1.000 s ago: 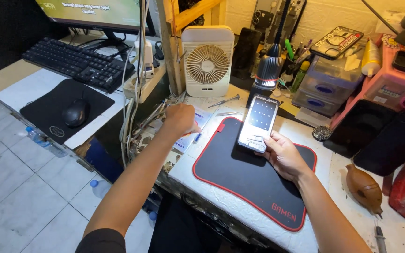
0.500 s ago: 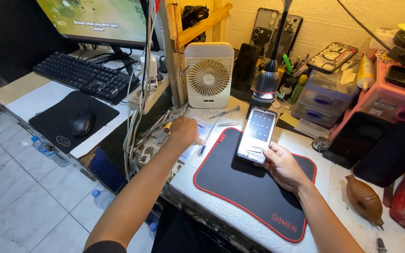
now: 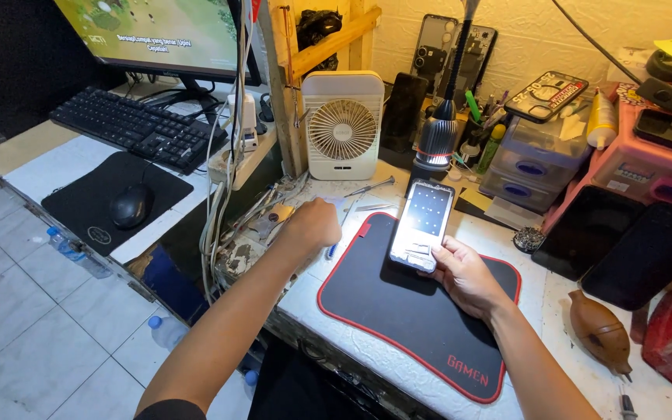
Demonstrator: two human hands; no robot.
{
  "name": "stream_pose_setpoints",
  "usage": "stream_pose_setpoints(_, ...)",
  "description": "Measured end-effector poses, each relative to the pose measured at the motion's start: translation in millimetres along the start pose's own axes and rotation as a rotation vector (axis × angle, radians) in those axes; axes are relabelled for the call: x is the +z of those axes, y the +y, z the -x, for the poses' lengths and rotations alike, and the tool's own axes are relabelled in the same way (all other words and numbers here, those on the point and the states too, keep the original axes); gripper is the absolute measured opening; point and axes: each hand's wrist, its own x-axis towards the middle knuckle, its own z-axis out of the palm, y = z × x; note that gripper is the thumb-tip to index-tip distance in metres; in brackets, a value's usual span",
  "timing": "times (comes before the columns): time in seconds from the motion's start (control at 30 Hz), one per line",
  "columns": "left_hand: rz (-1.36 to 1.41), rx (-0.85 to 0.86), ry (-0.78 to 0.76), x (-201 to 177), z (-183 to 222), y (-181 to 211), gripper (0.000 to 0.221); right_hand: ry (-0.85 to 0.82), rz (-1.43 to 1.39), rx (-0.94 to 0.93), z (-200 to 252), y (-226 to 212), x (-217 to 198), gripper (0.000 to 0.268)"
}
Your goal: Inspecting a smartphone and a replacement screen on a repair bench.
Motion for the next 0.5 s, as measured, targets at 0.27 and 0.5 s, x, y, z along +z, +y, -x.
stream_pose_setpoints(0.27, -0.166, 0.044, 0.321, 35.7, -20.1, -15.3, 0.052, 0.000, -0.009, 0.008, 1.9, -2.5, 2.3, 0.030)
stream_pose_setpoints(0.5, 0.001, 0.071, 0.246, -38.9, 27.8, -12.9, 0.057, 0.018, -0.021, 0.033, 7.4, -11.5, 8.9, 0.029)
